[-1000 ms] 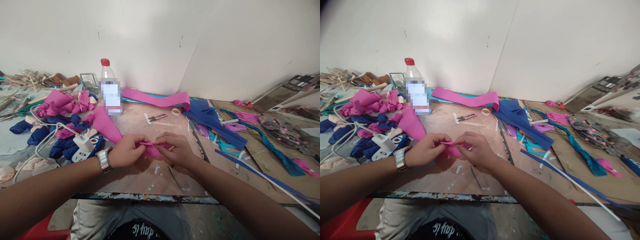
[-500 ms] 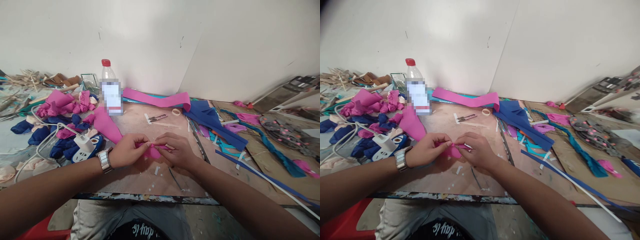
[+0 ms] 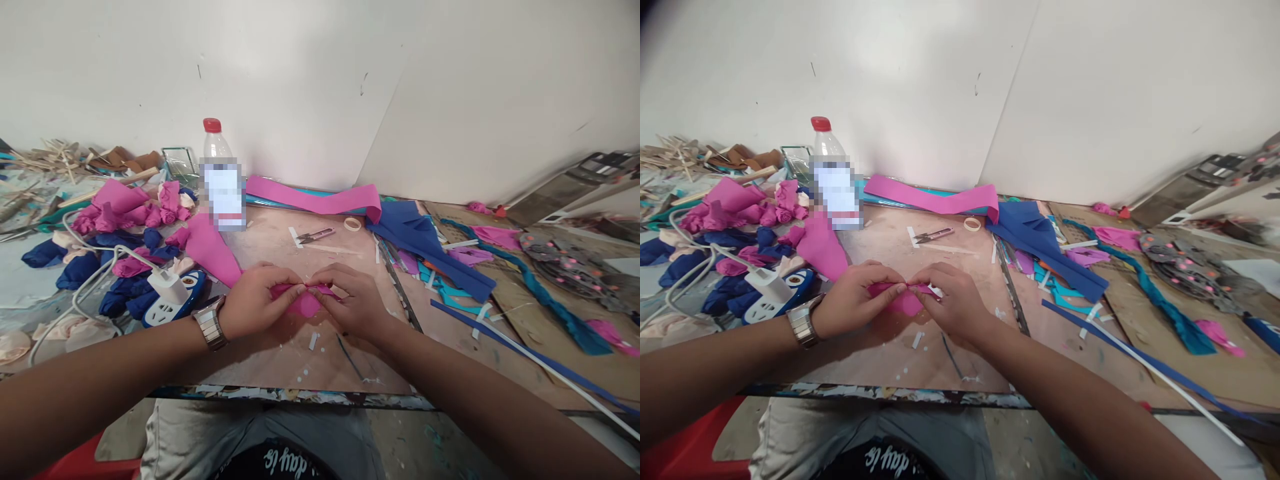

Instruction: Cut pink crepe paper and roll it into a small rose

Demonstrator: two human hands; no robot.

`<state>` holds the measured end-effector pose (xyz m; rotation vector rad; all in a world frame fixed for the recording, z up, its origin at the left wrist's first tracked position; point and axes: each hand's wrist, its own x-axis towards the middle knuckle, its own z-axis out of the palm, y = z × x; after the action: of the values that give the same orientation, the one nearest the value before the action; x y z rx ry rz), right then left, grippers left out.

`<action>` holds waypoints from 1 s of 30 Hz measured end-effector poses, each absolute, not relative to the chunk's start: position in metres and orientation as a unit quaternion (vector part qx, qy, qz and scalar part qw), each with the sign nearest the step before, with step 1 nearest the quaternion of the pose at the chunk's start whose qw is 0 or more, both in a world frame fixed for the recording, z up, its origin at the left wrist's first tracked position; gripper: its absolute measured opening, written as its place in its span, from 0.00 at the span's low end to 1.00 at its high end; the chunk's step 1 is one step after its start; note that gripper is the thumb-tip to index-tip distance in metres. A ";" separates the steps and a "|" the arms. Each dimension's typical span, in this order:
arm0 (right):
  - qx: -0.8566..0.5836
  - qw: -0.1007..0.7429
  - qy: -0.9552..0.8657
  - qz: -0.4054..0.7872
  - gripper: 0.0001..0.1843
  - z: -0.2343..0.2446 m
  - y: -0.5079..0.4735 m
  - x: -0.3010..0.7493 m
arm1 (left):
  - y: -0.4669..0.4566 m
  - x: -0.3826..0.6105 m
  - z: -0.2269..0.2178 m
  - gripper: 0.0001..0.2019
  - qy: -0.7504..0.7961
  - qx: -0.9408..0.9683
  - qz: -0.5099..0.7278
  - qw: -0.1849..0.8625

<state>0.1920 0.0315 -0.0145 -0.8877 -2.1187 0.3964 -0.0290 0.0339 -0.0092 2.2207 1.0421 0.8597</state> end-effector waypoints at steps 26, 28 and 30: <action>-0.408 0.367 -0.805 0.224 0.03 -0.013 0.024 0.187 | 0.035 -0.030 -0.018 0.09 0.344 0.852 0.347 0.186; -0.416 0.364 -0.796 0.246 0.04 -0.013 0.023 0.186 | 0.035 -0.030 -0.019 0.09 0.334 0.860 0.349 0.166; -0.421 0.364 -0.788 0.265 0.04 -0.014 0.022 0.185 | 0.035 -0.030 -0.018 0.09 0.330 0.866 0.346 0.148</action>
<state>0.1852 0.0220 -0.0136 -1.0824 -2.0270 0.6812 -0.0295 0.0353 -0.0183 2.4894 0.9486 0.9957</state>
